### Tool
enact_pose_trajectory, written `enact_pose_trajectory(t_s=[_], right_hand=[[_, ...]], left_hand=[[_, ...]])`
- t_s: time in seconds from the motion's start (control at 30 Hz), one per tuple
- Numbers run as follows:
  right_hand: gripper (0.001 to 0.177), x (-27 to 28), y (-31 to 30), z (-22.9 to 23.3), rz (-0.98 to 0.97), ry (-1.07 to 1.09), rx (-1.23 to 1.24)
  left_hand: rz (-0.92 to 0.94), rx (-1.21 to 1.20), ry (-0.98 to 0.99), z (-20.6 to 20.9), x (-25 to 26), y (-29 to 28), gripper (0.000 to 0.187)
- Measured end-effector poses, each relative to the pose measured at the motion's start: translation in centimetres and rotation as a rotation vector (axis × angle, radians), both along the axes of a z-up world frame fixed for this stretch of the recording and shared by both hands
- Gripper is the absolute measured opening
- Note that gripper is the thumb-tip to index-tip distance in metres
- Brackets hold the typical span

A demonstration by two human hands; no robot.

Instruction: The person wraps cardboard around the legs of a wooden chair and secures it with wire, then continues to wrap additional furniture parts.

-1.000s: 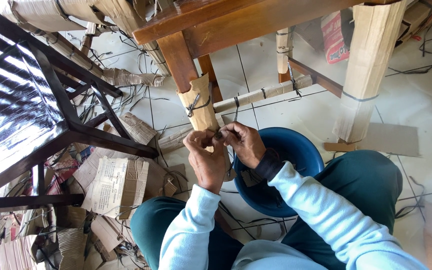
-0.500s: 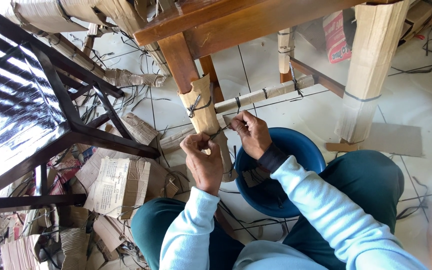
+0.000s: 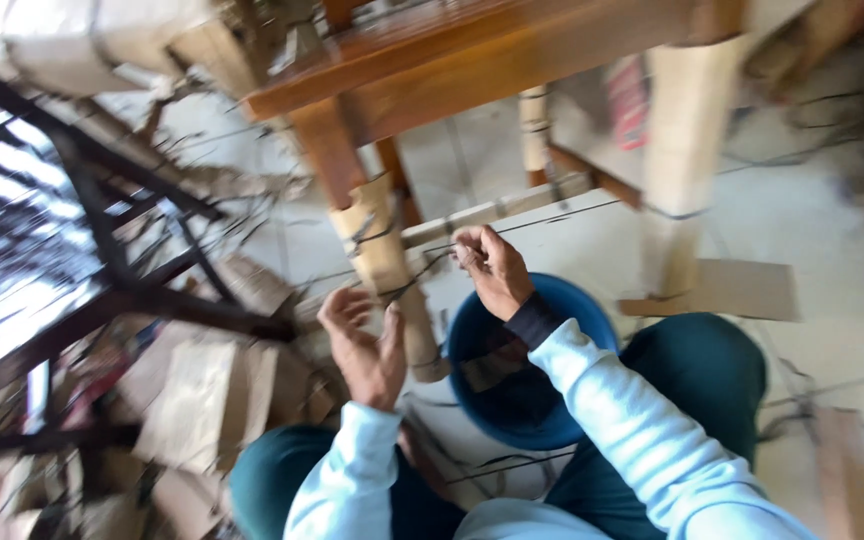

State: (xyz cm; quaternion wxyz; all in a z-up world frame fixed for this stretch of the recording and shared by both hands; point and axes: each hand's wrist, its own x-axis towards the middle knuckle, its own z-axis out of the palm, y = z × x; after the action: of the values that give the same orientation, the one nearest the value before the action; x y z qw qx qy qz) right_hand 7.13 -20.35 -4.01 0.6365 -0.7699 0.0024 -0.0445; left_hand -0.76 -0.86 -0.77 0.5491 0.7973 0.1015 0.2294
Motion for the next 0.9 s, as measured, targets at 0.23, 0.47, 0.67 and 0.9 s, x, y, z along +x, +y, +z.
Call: enact_pose_trajectory(t_s=[0.23,0.47,0.67,0.9], right_hand=[[0.025,0.3,-12.6,6.1,-0.576,-0.308,-0.159],[0.078,0.7,-23.2,5.8,-0.699,0.087,0.018],[0.079,-0.4,-23.6,2.7,-0.530,0.322,-0.146],[0.077,-3.8,-20.9,1.4,-0.429,0.358,-0.228]], left_hand=[[-0.081,0.106,0.192,4.6,-0.2,-3.8,0.088],[0.001,0.005,0.378,0.0,1.9,-3.4,0.086],[0.041,-0.045,0.391,-0.9,3.1,-2.8,0.070],[0.137,-0.125,0.359,-2.5,3.3,0.8,0.063]])
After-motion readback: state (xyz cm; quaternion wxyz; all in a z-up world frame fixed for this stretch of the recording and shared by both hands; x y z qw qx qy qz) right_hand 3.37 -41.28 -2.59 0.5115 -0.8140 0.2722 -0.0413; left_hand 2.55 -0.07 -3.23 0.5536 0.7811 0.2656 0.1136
